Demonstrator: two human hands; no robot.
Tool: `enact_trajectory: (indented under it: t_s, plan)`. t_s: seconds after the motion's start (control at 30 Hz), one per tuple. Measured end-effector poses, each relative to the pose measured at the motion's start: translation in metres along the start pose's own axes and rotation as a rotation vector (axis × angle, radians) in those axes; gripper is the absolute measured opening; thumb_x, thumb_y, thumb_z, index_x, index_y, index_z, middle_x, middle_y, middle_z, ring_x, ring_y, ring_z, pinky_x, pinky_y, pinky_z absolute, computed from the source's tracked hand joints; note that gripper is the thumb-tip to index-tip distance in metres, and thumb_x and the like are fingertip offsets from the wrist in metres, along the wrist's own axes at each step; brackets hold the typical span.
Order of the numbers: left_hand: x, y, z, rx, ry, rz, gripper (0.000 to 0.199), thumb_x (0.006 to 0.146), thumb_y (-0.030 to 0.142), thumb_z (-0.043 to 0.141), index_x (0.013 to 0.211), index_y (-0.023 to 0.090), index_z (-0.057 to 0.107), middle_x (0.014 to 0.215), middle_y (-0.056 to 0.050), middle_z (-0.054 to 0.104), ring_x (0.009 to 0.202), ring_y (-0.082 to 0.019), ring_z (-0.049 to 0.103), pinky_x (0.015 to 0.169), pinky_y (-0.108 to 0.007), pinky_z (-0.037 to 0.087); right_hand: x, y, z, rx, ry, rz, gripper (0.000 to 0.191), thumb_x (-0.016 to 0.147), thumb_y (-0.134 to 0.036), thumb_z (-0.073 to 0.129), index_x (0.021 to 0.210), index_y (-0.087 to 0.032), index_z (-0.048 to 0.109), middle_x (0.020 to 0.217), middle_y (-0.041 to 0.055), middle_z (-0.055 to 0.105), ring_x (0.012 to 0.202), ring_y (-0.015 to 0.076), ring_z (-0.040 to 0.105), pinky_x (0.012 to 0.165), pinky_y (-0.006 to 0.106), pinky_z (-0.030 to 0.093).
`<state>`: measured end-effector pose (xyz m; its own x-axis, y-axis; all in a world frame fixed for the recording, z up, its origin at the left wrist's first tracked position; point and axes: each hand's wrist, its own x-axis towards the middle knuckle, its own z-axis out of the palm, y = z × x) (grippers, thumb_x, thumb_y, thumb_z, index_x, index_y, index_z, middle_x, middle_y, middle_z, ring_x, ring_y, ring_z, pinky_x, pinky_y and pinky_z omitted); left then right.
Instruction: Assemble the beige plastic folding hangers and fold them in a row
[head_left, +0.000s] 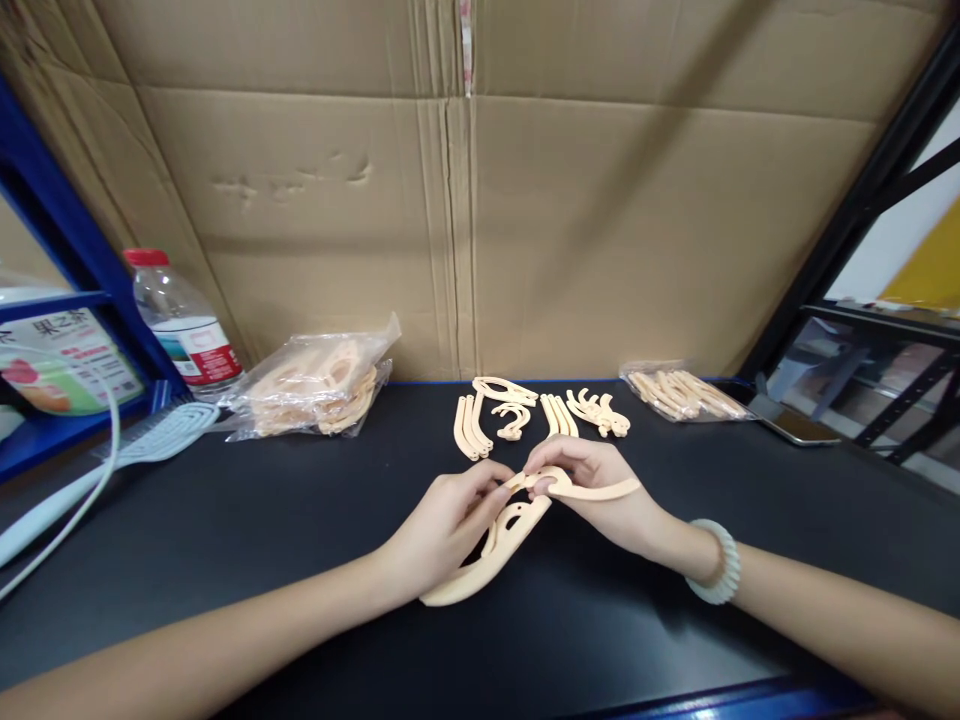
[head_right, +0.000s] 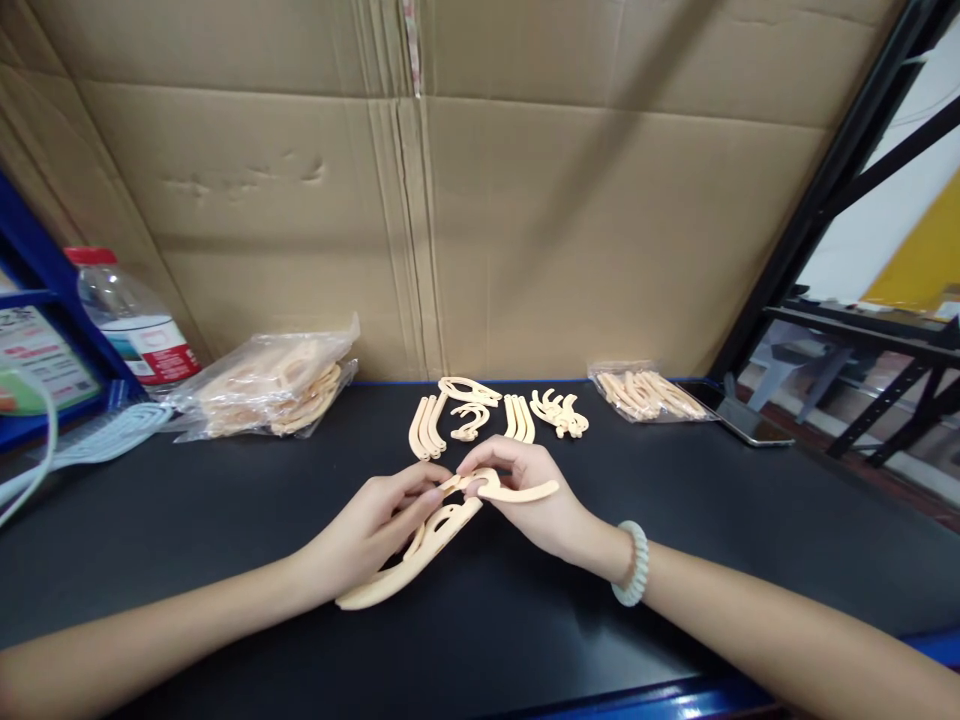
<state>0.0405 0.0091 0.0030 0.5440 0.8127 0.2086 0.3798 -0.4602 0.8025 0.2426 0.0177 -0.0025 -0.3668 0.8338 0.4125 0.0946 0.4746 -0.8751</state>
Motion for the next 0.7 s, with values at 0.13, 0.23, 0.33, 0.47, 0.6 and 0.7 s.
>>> enact_trajectory:
  t_s: [0.13,0.23,0.33,0.47,0.6,0.7]
  plan:
    - [-0.0003,0.0014,-0.0004,0.081,-0.004,0.044,0.025,0.094,0.028,0.039,0.097,0.016,0.061,0.060,0.005,0.048,0.052,-0.010,0.039,0.050,-0.021,0.031,-0.0003,-0.0059,-0.0041,-0.222,-0.049,-0.193,0.008,0.085,-0.022,0.062,0.085,-0.020,0.070,0.087,0.0058,0.066,0.083,0.0179,0.061,0.074,0.033,0.049]
    - [-0.0004,0.0011,0.0001,0.094,-0.014,0.049,0.026,0.095,0.028,0.039,0.095,0.016,0.061,0.060,0.005,0.049,0.053,-0.010,0.039,0.051,-0.021,0.031,-0.0004,-0.0059,-0.0056,-0.261,-0.066,-0.233,0.010,0.087,-0.021,0.060,0.086,-0.020,0.070,0.087,0.0060,0.067,0.083,0.0180,0.062,0.075,0.033,0.049]
    - [-0.0002,-0.0003,0.0003,0.108,-0.020,0.035,0.026,0.095,0.028,0.039,0.095,0.016,0.061,0.061,0.005,0.050,0.053,-0.010,0.039,0.051,-0.021,0.031,-0.0002,-0.0034,-0.0055,-0.268,-0.055,-0.235,0.009,0.086,-0.023,0.061,0.085,-0.020,0.070,0.087,0.0055,0.067,0.082,0.0180,0.062,0.074,0.033,0.049]
    - [0.0001,-0.0014,0.0001,0.110,-0.023,0.032,0.026,0.095,0.030,0.039,0.093,0.016,0.061,0.058,0.005,0.048,0.050,-0.009,0.039,0.050,-0.020,0.030,-0.0001,-0.0027,-0.0049,-0.263,-0.051,-0.211,0.009,0.086,-0.025,0.062,0.084,-0.020,0.069,0.085,0.0053,0.068,0.081,0.0179,0.063,0.074,0.033,0.050]
    - [-0.0002,-0.0012,-0.0003,0.114,-0.028,0.025,0.028,0.095,0.032,0.039,0.089,0.016,0.062,0.057,0.006,0.047,0.049,-0.009,0.038,0.049,-0.020,0.030,0.0000,-0.0014,-0.0049,-0.229,-0.045,-0.170,0.009,0.085,-0.027,0.065,0.084,-0.020,0.070,0.084,0.0049,0.069,0.079,0.0179,0.063,0.072,0.032,0.050]
    - [-0.0006,-0.0009,-0.0003,0.111,-0.025,0.010,0.028,0.095,0.033,0.039,0.088,0.016,0.061,0.058,0.005,0.049,0.050,-0.009,0.040,0.049,-0.020,0.030,0.0002,0.0023,-0.0053,-0.189,-0.041,-0.130,0.010,0.083,-0.029,0.066,0.084,-0.020,0.070,0.085,0.0050,0.069,0.079,0.0183,0.064,0.071,0.032,0.050]
